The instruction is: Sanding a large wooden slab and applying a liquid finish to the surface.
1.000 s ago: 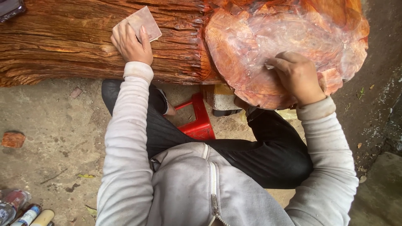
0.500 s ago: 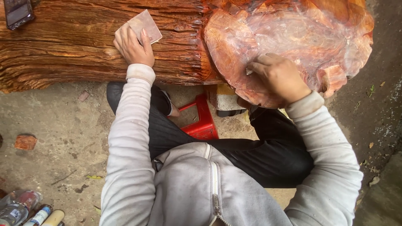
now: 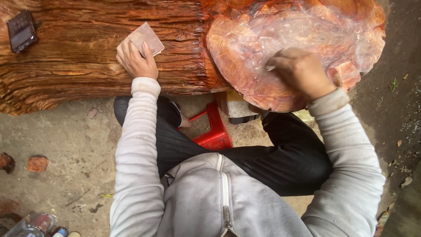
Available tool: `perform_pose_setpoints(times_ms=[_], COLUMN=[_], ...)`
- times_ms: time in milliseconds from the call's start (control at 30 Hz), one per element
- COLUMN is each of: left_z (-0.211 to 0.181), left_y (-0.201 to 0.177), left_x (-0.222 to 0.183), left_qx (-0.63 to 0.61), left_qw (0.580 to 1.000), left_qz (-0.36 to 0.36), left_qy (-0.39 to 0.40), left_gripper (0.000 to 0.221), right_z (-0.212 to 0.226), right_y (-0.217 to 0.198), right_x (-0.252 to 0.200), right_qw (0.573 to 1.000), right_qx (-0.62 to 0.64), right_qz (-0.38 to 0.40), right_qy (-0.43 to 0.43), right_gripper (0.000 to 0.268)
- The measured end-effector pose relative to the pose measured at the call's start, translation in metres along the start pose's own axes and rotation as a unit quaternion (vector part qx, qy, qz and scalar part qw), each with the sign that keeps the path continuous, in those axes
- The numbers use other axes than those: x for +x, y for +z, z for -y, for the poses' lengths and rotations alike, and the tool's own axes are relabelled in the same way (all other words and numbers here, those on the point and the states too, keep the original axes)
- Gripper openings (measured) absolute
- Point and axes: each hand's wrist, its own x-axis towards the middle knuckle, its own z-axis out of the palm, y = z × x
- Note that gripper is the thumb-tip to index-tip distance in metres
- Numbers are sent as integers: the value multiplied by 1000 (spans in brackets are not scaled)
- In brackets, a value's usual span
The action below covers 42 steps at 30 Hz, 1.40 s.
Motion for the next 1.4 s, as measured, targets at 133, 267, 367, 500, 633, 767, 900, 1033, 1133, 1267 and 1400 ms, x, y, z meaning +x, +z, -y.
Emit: perform_pose_setpoints(times_ms=[133,267,367,500,633,767,900,1033,1133,1267,1400], left_z=[0,18,29,31,31,31,27,29,26,28,24], left_y=[3,19,27,30,30,33,28,29,26,28,24], left_x=[0,-8,-9,-13,-12,-12,-11,-11,-11,-9,-9], left_qx=[-7,-21,-44,-43,-39,-41,-47,-39,-49,-47,-48], left_qw=[1000,999,995,996,996,996,996,996,996,995,995], left_qz=[-12,-36,-67,-68,-67,-70,-68,-70,-68,-75,-69], left_qy=[3,21,53,41,45,38,38,40,40,50,50], left_gripper=[48,43,38,36,37,37,37,37,36,36,36], right_z=[9,21,-17,-5,12,-15,15,9,-11,2,7], right_y=[1,10,17,26,33,15,21,15,15,31,4], right_x=[3,9,-15,-16,-6,-16,-4,-4,-18,-18,-5], right_qw=[999,1000,998,998,997,997,998,999,994,996,999], right_qx=[-23,-18,-54,-54,-77,-74,-64,-41,-103,-85,-28], right_qz=[-4,19,-26,-15,6,-23,14,6,-11,6,-8], right_qy=[24,-8,18,34,-14,28,0,0,33,22,26], right_gripper=[12,15,12,12,11,10,12,12,11,13,15])
